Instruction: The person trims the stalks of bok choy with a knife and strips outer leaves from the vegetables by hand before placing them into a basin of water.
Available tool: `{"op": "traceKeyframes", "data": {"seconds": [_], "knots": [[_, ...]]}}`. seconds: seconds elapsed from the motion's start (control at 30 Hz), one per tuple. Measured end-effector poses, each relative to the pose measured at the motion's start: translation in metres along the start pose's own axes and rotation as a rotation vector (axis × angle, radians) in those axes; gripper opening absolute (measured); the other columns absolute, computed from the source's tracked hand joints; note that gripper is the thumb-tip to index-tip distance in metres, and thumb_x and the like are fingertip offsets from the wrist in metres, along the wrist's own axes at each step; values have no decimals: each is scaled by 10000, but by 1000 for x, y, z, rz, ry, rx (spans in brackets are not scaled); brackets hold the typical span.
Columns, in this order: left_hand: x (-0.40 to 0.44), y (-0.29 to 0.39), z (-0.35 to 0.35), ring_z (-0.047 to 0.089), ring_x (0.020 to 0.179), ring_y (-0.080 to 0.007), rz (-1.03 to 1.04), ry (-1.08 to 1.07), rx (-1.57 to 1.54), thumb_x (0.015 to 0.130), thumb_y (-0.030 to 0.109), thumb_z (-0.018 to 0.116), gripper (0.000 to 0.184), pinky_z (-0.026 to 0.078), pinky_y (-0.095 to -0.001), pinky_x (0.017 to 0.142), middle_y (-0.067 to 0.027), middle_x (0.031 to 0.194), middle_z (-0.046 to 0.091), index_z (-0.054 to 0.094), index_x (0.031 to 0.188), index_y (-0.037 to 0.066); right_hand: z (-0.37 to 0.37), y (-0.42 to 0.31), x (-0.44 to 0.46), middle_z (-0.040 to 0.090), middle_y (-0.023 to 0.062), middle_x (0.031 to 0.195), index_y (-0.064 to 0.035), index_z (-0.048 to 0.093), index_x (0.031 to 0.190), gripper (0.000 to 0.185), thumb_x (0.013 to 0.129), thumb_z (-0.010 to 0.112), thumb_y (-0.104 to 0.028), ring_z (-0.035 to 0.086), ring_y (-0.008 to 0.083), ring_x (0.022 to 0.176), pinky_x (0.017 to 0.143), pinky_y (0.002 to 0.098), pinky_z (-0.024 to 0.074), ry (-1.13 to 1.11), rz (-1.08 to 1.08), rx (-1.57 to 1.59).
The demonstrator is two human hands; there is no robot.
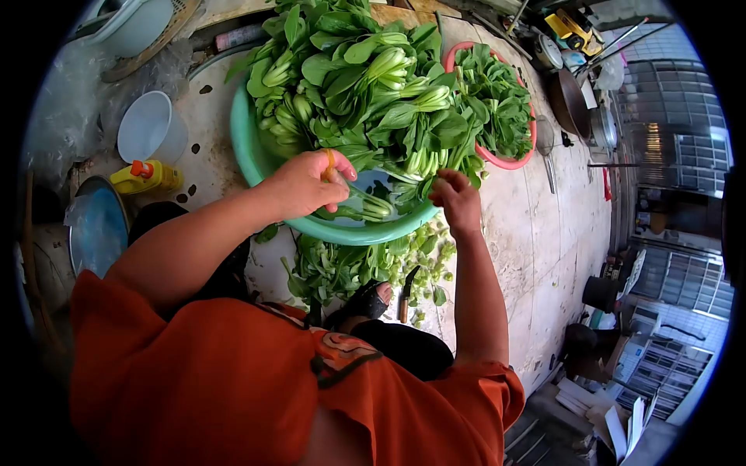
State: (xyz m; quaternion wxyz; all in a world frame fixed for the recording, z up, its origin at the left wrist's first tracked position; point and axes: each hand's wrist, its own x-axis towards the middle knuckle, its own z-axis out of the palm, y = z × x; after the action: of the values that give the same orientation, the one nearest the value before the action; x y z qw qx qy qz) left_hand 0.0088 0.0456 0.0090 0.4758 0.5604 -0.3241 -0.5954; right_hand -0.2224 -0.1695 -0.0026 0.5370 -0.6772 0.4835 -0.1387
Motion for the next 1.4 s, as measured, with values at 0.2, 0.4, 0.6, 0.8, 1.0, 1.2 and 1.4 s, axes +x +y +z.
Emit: {"op": "traceKeyframes", "data": {"seconds": [0.2, 0.4, 0.6, 0.8, 1.0, 1.2, 1.4], "knots": [[-9, 15, -13, 607, 643, -113, 102, 88, -117, 812, 81, 599, 271, 473, -251, 615, -45, 786, 615, 556, 1058, -22, 58, -66, 124, 666, 137, 857, -13, 431, 1327, 643, 816, 661, -329, 618, 177, 513, 468, 297, 495, 305, -42, -359], [-4, 17, -37, 593, 720, -114, 83, 83, -189, 857, 76, 605, 241, 490, -241, 695, -47, 867, 602, 544, 1075, -6, 59, -42, 172, 695, 162, 932, 18, 469, 1281, 740, 756, 692, -453, 692, 262, 652, 708, 352, 541, 436, -8, -642], [9, 13, -40, 634, 803, -172, 160, 174, -41, 783, 110, 626, 348, 503, -292, 729, -85, 889, 618, 551, 1102, -3, 59, -63, 59, 643, 104, 949, -26, 407, 1254, 496, 847, 686, -77, 611, 128, 743, 550, 258, 517, 111, -356, 14], [6, 12, -21, 545, 1135, -310, 317, 207, 494, 719, 225, 718, 634, 452, -345, 948, -197, 1204, 538, 473, 1265, 19, 95, -82, -42, 645, 76, 960, -52, 401, 1271, 541, 833, 718, -76, 632, 126, 809, 690, 233, 512, -236, -477, -136], [-3, 19, -23, 657, 883, -319, -32, 65, 513, 695, 268, 748, 582, 517, -375, 814, -177, 972, 666, 548, 1168, -6, 98, -93, -34, 632, 84, 872, -48, 393, 1348, 591, 868, 697, -212, 616, 142, 725, 674, 253, 507, -377, -240, 250], [9, -4, -25, 652, 881, -273, 97, 259, 89, 704, 275, 679, 574, 499, -354, 812, -180, 975, 665, 543, 1154, -54, 80, -58, 87, 670, 181, 941, -17, 598, 1126, 572, 772, 693, -456, 641, 339, 902, 818, 419, 493, 324, -149, -783], [12, 5, -30, 611, 843, -212, 111, 322, -82, 704, 257, 710, 541, 480, -318, 817, -110, 927, 631, 551, 1128, -39, 84, -24, 117, 669, 174, 941, -28, 615, 1041, 517, 679, 738, -375, 642, 344, 907, 825, 393, 496, 487, -117, -965]]}}
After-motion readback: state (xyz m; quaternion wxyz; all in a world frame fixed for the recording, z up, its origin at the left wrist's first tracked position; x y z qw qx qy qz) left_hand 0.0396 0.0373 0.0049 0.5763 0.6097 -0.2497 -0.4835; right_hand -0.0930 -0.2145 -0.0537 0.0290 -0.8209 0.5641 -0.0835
